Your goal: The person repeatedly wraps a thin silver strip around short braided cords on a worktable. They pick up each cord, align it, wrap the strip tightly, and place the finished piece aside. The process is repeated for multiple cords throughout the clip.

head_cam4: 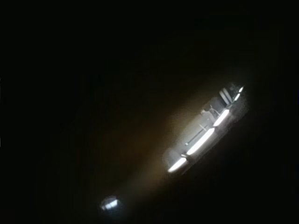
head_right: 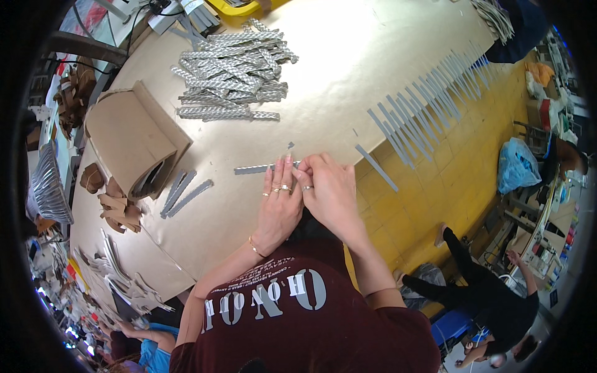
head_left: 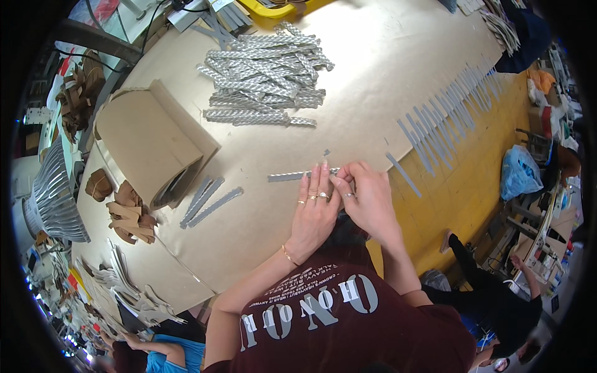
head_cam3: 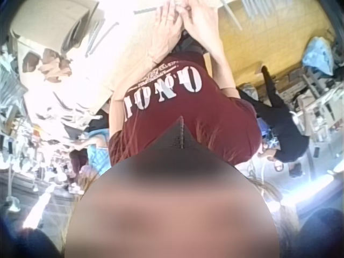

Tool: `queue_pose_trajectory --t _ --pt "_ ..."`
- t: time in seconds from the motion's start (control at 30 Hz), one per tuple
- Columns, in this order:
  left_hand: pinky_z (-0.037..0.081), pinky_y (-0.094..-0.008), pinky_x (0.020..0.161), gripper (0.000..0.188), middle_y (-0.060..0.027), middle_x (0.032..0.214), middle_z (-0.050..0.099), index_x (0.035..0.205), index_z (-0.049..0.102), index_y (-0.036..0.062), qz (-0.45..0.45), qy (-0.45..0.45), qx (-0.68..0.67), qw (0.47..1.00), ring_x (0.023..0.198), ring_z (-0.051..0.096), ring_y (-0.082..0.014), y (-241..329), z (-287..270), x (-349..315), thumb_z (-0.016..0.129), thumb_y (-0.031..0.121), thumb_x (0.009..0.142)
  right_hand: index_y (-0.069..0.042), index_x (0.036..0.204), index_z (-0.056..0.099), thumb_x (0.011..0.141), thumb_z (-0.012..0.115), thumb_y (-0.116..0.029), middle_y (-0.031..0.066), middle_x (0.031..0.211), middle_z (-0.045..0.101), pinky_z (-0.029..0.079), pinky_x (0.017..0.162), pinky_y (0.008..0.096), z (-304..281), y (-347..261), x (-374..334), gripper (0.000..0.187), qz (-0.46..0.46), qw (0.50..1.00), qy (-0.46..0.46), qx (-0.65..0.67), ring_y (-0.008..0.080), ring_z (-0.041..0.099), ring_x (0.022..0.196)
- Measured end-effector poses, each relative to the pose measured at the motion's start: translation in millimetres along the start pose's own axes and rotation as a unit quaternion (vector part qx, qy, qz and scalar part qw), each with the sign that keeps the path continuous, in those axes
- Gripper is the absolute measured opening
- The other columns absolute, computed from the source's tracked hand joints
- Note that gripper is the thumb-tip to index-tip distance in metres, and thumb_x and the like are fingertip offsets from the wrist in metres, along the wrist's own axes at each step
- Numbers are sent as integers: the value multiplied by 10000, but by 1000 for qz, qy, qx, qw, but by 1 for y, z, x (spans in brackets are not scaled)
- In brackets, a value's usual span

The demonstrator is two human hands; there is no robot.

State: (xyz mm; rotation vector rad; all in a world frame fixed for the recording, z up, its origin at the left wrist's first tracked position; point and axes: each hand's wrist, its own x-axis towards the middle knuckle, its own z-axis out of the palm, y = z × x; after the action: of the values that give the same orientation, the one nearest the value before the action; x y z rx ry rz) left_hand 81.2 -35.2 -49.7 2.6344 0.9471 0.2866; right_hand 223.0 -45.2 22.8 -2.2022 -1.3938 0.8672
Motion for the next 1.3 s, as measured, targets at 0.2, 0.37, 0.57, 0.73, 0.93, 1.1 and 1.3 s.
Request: queue_pose_trajectory --t 0.2,0.37,0.57,0.73,0.93,1.1,1.3 --pt "246 -521 1195 508 -279 1535 360 1407 514 29 9 8 12 1000 1456 323 -399 -4 3 4 567 125 911 -44 942 650 936 640 -188 116 904 655 386 777 419 -10 11 15 144 73 997 -2 -12 317 625 794" --pt "248 -520 1195 491 -279 1538 354 1382 519 12 7 -3 8 1000 1456 323 -399 -4 2 4 576 126 907 -37 930 646 933 645 -178 136 895 650 408 769 430 -4 15 16 140 65 998 17 12 342 620 790" --pt "255 -520 1193 458 -277 1529 365 1339 516 -27 7 4 5 1000 1449 333 -397 -5 4 4 583 145 921 -13 920 638 926 654 -150 152 888 647 439 740 423 -2 17 15 138 57 998 32 8 330 631 786" --pt "257 -513 1194 444 -267 1519 387 1349 514 -26 3 17 2 1000 1445 345 -384 -5 6 4 575 154 947 -44 931 643 937 642 -179 132 914 647 409 769 434 1 18 16 135 64 998 26 -5 337 628 825" --pt "260 -487 1188 492 -227 1513 415 1411 493 1 -11 23 -14 1000 1429 376 -348 -4 3 6 577 157 951 -58 963 644 930 643 -167 116 906 642 405 767 426 8 19 14 114 55 996 62 -17 313 628 820" --pt "258 -466 1180 500 -191 1512 424 1426 502 38 -25 29 -32 999 1409 404 -317 -5 1 7 584 150 946 -153 1183 673 891 638 -99 84 1038 618 401 798 398 17 33 -2 299 -94 979 158 -93 255 600 934" --pt "316 -460 1125 472 -181 1455 472 1388 552 64 -25 53 -68 996 1344 463 -319 -8 -4 10 615 137 925 -228 1234 691 775 638 -19 60 1218 586 367 910 420 31 53 -20 506 -152 938 209 -232 270 537 1079"
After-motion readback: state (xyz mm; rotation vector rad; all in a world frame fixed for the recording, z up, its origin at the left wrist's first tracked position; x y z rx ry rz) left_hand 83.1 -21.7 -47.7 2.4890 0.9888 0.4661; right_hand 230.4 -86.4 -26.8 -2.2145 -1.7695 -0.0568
